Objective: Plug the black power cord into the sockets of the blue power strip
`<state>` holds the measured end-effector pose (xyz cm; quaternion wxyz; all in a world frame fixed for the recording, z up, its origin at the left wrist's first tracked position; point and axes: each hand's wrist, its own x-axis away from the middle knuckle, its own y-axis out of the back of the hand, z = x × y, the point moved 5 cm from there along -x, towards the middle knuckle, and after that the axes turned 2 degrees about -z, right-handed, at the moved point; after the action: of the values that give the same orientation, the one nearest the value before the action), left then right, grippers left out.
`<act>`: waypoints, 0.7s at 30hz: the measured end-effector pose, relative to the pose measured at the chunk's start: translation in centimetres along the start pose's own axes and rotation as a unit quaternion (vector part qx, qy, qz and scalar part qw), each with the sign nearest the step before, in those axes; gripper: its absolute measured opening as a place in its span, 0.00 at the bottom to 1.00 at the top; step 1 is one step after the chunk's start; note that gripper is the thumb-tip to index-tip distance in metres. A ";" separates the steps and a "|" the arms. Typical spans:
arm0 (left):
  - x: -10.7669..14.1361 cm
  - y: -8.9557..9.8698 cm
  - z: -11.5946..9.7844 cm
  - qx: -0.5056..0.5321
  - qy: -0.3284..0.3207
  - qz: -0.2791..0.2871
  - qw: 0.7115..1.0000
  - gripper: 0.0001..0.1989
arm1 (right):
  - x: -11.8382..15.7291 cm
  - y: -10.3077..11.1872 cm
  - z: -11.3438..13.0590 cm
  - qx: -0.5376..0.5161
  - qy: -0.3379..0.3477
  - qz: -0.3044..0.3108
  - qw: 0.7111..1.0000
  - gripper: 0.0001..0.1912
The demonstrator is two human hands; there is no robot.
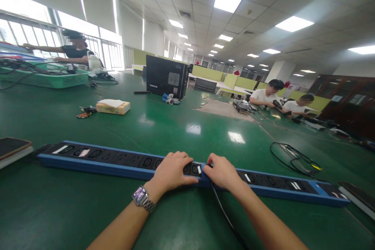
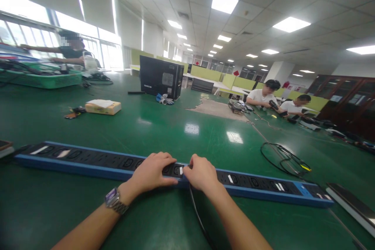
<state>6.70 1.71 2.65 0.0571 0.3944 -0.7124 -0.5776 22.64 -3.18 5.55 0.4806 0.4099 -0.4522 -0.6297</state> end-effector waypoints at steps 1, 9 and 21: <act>0.0 0.0 0.0 0.009 0.002 -0.001 1.000 0.30 | 0.1 0.2 0.0 -0.007 0.005 0.000 1.000 0.09; 0.3 1.3 -0.4 0.173 0.021 -0.020 0.985 0.27 | 2.2 6.4 0.0 -0.221 0.036 -0.087 0.971 0.11; -0.8 -0.7 -7.4 0.648 0.195 -0.107 0.729 0.24 | 1.7 3.3 2.7 -0.382 0.127 -0.142 0.904 0.23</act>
<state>11.58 -3.50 4.71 -0.1369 0.5128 -0.8402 0.1113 20.46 -4.75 9.25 0.5592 0.3317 -0.0493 -0.7582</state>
